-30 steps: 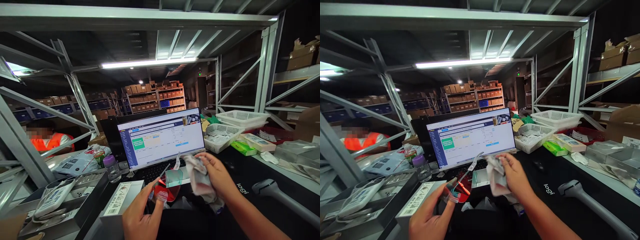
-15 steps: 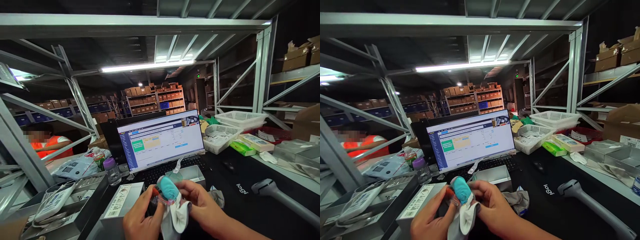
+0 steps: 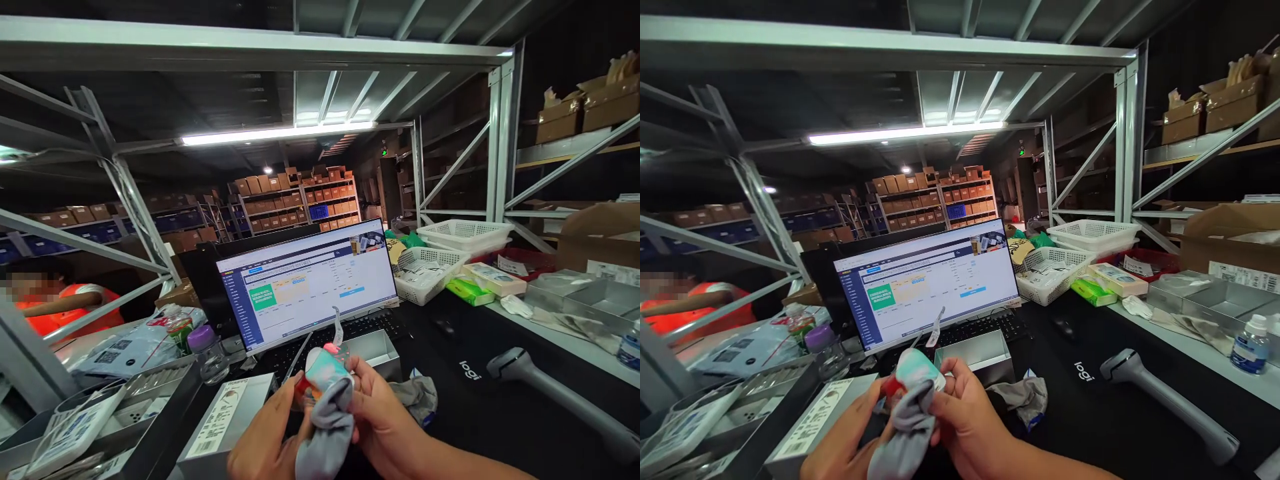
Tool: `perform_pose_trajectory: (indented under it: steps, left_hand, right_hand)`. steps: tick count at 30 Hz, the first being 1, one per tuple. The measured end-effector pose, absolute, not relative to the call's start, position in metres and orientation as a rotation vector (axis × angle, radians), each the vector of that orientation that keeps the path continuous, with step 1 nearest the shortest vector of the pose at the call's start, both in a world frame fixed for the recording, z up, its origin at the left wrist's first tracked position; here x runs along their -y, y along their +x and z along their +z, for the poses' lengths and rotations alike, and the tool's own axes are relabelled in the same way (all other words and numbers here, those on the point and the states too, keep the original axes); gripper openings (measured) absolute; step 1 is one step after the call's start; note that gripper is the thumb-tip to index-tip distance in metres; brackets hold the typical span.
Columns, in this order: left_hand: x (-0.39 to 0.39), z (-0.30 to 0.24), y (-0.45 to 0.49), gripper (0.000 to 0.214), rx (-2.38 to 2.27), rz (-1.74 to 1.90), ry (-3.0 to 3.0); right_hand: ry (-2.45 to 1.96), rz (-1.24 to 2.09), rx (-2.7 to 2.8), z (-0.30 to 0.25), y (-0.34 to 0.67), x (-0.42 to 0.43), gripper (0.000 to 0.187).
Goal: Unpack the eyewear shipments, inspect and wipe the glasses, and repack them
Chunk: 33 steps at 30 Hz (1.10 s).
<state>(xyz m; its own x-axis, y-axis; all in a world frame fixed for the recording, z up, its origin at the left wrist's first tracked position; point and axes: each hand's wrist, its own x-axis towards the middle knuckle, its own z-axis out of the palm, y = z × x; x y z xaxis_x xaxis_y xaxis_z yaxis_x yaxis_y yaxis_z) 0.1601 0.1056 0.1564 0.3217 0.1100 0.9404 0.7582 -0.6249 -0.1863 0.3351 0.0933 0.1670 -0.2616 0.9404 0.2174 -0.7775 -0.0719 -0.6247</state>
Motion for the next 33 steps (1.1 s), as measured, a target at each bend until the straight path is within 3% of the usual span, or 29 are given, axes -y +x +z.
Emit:
perform_pose_trajectory:
  steps: [4,9,33]
  left_hand:
    - [-0.101,0.153,0.166,0.020,0.851,-1.350,-1.948]
    - [-0.100,0.158,0.172,0.037,0.804,-1.279,-1.995]
    - [-0.097,0.194,0.165,0.031,0.758,-1.269,-2.237]
  right_hand:
    - [-0.328,1.564,0.781,0.161,0.332,-0.096,0.065]
    - [-0.402,1.433,0.791,0.162,0.339,-0.097,0.069]
    - [-0.657,1.647,0.884,0.191,0.383,-0.109,0.067]
